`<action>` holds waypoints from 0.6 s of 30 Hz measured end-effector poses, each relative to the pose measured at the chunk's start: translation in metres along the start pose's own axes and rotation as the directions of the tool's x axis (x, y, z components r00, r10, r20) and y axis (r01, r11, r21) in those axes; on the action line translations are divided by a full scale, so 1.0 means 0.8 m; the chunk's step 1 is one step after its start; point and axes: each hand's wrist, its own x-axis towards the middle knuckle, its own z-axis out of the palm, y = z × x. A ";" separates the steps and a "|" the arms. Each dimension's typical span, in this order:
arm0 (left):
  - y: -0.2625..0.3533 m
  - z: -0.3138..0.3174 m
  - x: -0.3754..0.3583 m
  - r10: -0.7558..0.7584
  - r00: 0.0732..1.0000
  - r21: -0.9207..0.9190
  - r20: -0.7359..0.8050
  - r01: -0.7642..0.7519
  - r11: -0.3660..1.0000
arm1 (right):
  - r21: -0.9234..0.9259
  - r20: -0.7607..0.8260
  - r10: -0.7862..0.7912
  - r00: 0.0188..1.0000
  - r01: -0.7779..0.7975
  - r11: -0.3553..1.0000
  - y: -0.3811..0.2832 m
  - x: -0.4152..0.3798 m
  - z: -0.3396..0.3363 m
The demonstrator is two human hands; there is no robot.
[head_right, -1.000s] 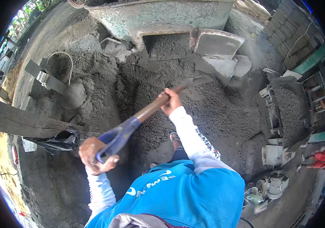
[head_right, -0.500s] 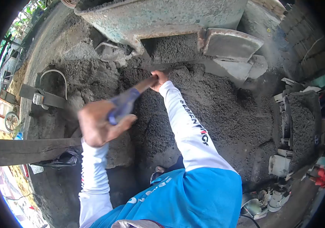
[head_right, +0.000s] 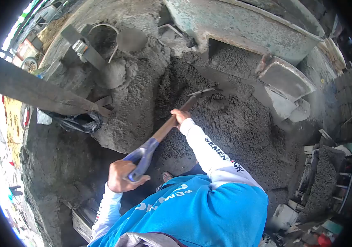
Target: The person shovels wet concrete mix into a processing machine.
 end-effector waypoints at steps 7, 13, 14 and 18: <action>0.057 -0.044 -0.135 -0.304 0.935 0.110 -0.184 0.327 0.939 | -0.361 0.152 -0.018 0.988 0.072 0.930 0.067 -0.091 0.142; 0.105 -0.032 -0.193 -0.425 0.855 0.024 -0.296 0.451 0.892 | -0.552 0.237 0.036 0.971 0.104 0.827 0.109 -0.141 0.198; 0.103 -0.021 -0.180 -0.524 0.810 0.093 -0.264 0.562 0.822 | -0.613 0.258 0.018 0.966 0.149 0.776 0.114 -0.112 0.200; -0.018 0.070 -0.097 -0.389 0.791 0.267 -0.473 0.549 0.792 | -0.660 0.202 0.030 0.979 0.113 0.743 0.159 0.099 0.162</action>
